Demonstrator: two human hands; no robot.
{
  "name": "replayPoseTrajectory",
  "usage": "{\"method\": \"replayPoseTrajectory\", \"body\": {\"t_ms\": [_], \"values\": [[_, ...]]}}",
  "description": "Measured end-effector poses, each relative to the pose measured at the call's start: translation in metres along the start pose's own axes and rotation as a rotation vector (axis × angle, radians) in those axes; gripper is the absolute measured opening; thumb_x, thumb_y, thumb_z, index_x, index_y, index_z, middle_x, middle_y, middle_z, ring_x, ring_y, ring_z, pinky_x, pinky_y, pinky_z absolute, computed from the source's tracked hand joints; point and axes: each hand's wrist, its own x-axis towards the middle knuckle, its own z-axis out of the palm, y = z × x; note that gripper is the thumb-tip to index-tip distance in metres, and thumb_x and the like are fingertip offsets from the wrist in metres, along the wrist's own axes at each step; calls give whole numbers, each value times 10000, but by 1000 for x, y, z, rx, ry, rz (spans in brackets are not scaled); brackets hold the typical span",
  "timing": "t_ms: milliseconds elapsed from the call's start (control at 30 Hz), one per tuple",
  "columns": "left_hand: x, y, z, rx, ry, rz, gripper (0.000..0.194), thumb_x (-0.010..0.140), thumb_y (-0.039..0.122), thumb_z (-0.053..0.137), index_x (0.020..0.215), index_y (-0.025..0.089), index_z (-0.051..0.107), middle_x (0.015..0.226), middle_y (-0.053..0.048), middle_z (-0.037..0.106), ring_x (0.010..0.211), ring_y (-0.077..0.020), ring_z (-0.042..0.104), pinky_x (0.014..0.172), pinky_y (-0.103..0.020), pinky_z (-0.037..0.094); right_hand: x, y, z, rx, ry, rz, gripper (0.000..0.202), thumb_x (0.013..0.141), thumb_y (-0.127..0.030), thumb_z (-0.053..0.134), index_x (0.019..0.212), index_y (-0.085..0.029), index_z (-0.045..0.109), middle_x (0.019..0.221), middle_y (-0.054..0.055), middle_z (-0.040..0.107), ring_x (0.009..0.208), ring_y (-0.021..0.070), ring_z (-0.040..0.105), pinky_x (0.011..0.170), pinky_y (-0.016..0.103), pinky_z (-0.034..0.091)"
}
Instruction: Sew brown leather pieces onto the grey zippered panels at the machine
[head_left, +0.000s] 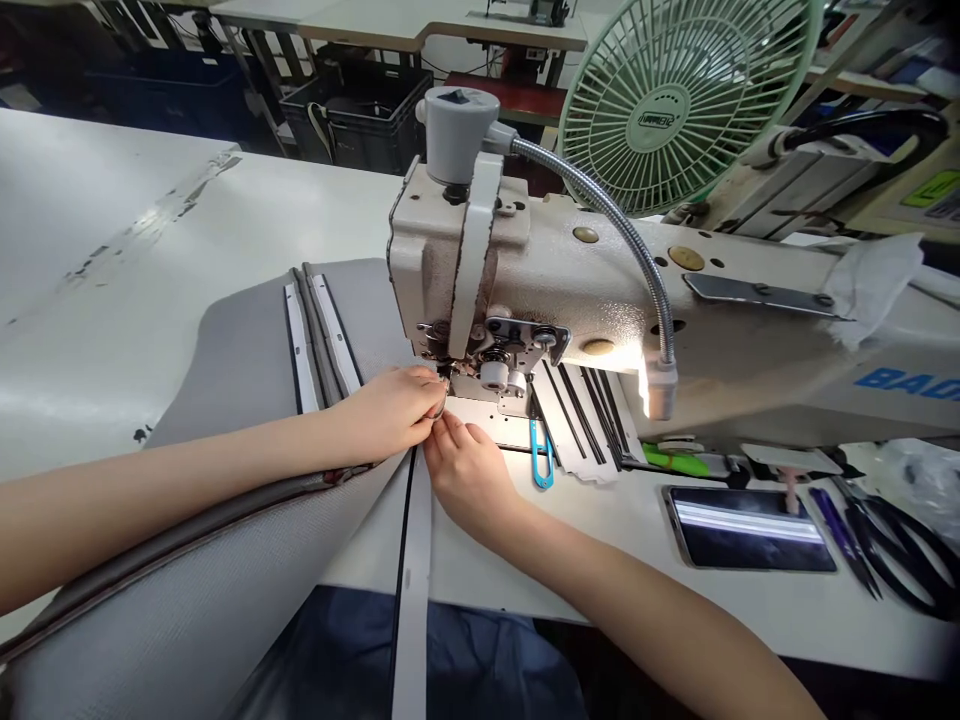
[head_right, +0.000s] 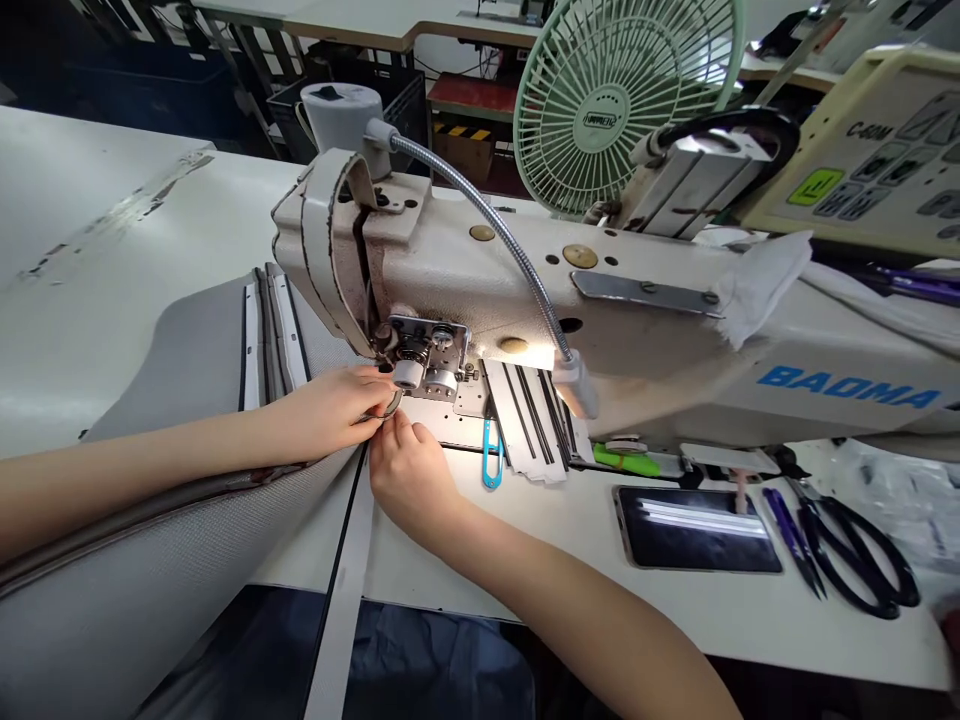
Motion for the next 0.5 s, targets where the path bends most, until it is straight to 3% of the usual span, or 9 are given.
{"method": "replayPoseTrajectory", "body": {"t_ms": [100,300,500], "values": [[-1,-3,3,-56,67,-9,155,840,184,483,688,193,453,794,-37,607,849,-208,561,733,-330,416,-5,-2,0,-59,70,-40,341,925,-14,396,1150,19,651,1169,237,672,1120,296,626,758,378,552],[0,-3,5,-97,56,-69,142,817,194,492,674,187,499,819,-33,628,816,-191,581,710,-314,409,-10,-6,2,-84,136,-119,354,932,3,379,1162,38,645,1137,242,685,1073,288,653,735,364,554],[17,-6,6,2,70,-136,164,820,243,481,678,200,550,751,-36,640,739,-202,578,633,-314,377,4,8,5,-49,55,-54,334,917,6,403,1141,23,650,1120,216,692,1090,268,624,750,339,527]]}}
